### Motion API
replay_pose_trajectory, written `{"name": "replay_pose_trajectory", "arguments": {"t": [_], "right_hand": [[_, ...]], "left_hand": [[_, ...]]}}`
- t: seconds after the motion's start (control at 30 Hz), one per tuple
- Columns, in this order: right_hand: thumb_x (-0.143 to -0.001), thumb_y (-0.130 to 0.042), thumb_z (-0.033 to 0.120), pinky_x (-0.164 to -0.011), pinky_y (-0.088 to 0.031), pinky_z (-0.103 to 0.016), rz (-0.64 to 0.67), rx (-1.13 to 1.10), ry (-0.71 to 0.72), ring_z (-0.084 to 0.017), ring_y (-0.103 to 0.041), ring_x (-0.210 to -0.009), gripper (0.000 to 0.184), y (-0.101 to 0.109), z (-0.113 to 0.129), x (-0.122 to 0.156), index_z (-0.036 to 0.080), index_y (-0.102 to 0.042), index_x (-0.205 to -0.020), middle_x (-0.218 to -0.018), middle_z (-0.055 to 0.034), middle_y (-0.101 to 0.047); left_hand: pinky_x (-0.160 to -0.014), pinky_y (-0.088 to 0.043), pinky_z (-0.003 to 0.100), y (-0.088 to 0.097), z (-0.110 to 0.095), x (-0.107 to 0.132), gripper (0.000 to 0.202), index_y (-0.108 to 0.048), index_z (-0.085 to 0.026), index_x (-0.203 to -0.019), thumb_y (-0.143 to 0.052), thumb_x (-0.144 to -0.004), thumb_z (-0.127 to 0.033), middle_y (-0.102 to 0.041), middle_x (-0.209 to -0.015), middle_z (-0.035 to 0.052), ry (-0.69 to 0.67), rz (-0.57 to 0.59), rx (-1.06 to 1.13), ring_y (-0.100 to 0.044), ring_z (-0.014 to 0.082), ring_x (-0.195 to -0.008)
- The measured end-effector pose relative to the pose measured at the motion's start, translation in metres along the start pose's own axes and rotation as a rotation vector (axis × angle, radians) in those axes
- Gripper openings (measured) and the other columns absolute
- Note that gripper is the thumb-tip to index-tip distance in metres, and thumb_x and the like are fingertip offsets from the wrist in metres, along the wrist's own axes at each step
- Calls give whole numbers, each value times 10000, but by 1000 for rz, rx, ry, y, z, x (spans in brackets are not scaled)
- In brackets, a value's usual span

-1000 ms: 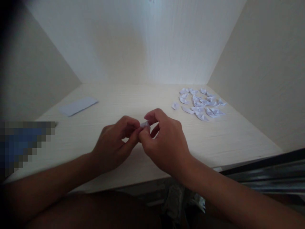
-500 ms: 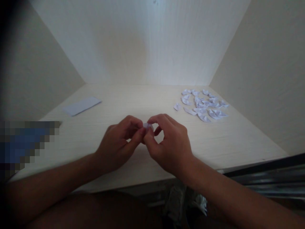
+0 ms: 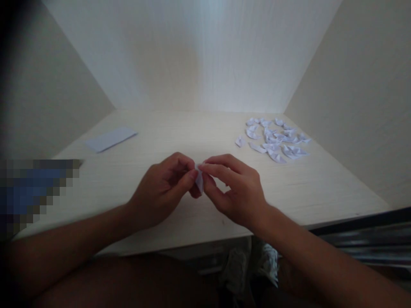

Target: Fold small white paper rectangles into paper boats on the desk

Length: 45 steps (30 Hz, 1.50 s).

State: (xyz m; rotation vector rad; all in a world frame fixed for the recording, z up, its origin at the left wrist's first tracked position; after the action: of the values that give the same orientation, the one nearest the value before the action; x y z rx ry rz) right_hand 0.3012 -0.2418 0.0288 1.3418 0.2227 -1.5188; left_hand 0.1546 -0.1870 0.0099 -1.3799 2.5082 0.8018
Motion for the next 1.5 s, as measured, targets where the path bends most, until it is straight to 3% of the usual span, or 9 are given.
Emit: {"name": "replay_pose_trajectory", "arguments": {"t": [0.33,1.17,1.5], "right_hand": [[-847,-692,107,-720,-612,-326,85,40,63,-194,-714,-918,219,4,0,-2,144,-743,-1057,-1052,-145,-755],[-785,-628,49,-731,-568,-307,144,44,33,-176,-681,-892,213,0,2,-3,177,-679,-947,-1029,-94,-716],[-812,-613,82,-689,-524,-333,255,-44,-36,-178,-628,-812,197,-2,-3,-5,230,-636,-940,-919,-40,-675]], "left_hand": [[-546,-533,220,-4,3,-1,92,-541,-189,-931,-558,-999,-250,-692,-667,-13,-10,45,10,-692,122,-566],[-521,-487,213,-6,1,-1,107,-559,-188,-930,-559,-1000,-268,-690,-664,-25,-40,98,-49,-640,102,-531],[-524,-497,202,-8,3,-1,96,-559,-193,-927,-570,-988,-266,-678,-661,-30,-17,118,-35,-644,104,-546]]}}
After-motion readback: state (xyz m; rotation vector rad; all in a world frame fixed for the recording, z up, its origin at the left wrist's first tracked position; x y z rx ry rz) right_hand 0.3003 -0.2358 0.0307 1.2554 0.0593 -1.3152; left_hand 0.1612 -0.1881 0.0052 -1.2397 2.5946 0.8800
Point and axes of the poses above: each hand's wrist, its own x-axis away from the middle knuckle, its own y-axis out of the back of the hand, z = x × y, the point moved 6 cm from there along -x, towards the middle knuckle
